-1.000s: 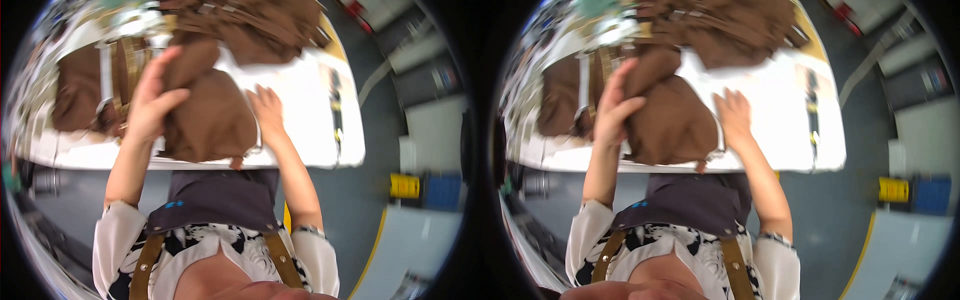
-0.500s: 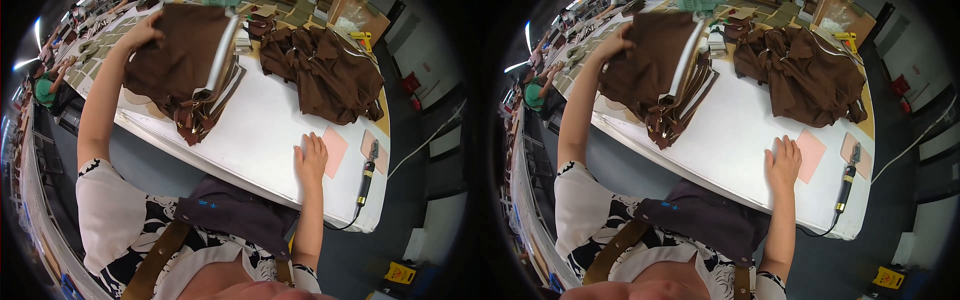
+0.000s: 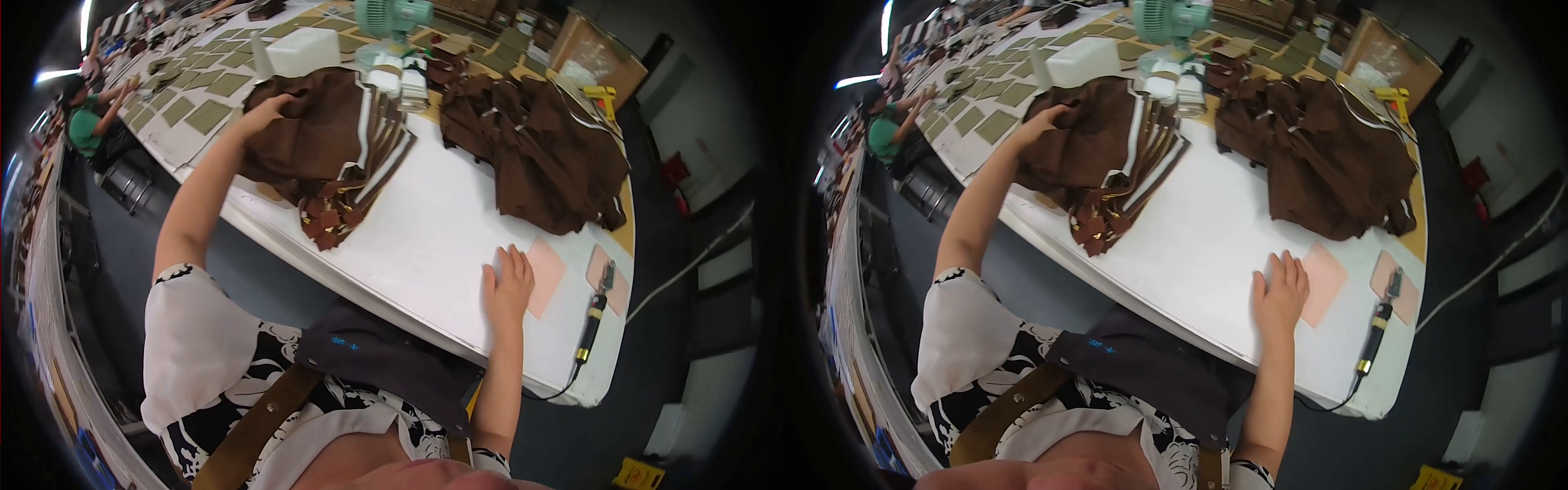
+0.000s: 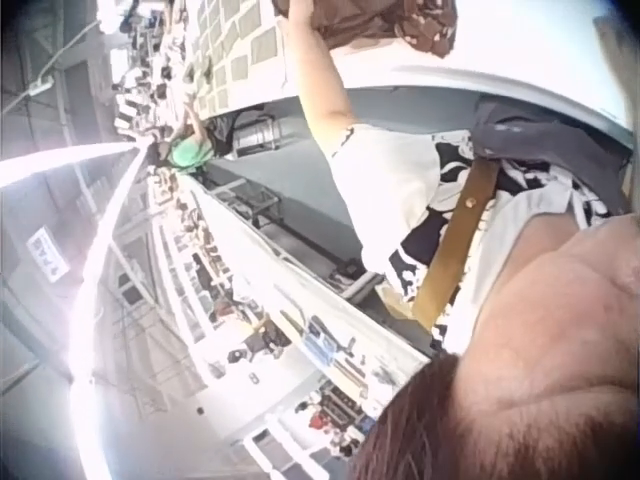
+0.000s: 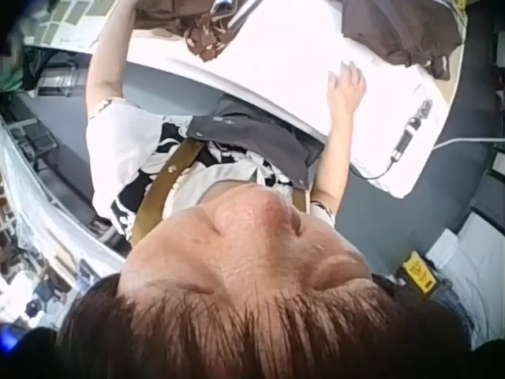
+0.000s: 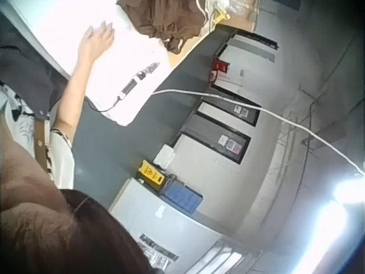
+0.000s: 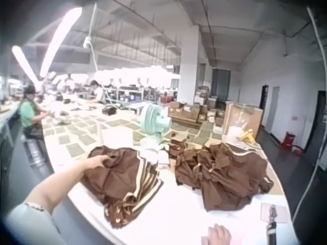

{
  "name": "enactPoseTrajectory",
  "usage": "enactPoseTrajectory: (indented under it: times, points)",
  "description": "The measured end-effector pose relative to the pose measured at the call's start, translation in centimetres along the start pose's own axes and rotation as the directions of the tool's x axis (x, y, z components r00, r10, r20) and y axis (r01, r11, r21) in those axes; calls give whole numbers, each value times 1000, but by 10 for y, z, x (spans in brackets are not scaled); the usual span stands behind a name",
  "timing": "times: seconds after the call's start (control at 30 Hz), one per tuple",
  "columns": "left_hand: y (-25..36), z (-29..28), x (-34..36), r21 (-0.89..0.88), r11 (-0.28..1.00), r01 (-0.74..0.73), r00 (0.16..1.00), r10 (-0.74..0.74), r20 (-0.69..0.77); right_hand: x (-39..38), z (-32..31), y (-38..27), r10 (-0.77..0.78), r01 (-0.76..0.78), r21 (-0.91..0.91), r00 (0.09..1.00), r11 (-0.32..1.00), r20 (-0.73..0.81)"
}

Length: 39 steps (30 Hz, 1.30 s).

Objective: Finishing the edges of brown bags by inserting a stiffener and using a handheld electric creasing tool.

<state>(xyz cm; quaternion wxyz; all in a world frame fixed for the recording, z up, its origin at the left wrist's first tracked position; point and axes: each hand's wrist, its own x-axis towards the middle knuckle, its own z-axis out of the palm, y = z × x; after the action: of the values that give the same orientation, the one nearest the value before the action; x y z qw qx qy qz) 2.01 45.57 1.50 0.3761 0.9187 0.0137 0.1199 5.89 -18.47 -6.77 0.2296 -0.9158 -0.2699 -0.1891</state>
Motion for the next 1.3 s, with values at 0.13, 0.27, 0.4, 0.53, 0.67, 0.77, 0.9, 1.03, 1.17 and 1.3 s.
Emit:
enactPoseTrajectory:
  times: [0.13,0.27,0.4,0.53,0.67,0.77,0.9,1.03,1.17,1.3]
  points:
    - [110,1,16,851,506,138,969,-246,-11,2,1,9,43,-43,-69,999,997,2]
    - [199,9,54,951,298,76,991,-127,-39,4,3,5,53,-52,-42,999,998,9]
    - [245,83,119,681,686,-256,964,235,125,0,-3,7,77,-77,-33,997,996,10]
    - [291,192,164,372,817,-441,891,446,77,0,-3,1,70,-70,6,997,998,-36]
    - [331,275,204,383,881,-279,920,359,-156,0,-1,4,45,-42,45,996,998,-81]
    - [348,313,216,596,780,-190,961,272,-49,-3,-4,7,69,-63,75,994,995,-84]
    - [341,309,254,330,907,-264,889,361,-281,1,-1,2,67,-59,112,995,992,-72]
    - [374,277,263,-861,487,-142,979,196,-51,0,-8,3,56,-52,67,996,996,-65]
    - [372,273,241,-823,563,-76,983,182,34,17,-16,6,171,-133,262,977,956,-129]
    - [342,271,231,-760,643,-93,976,210,57,103,-62,-13,106,-24,183,886,983,-451]
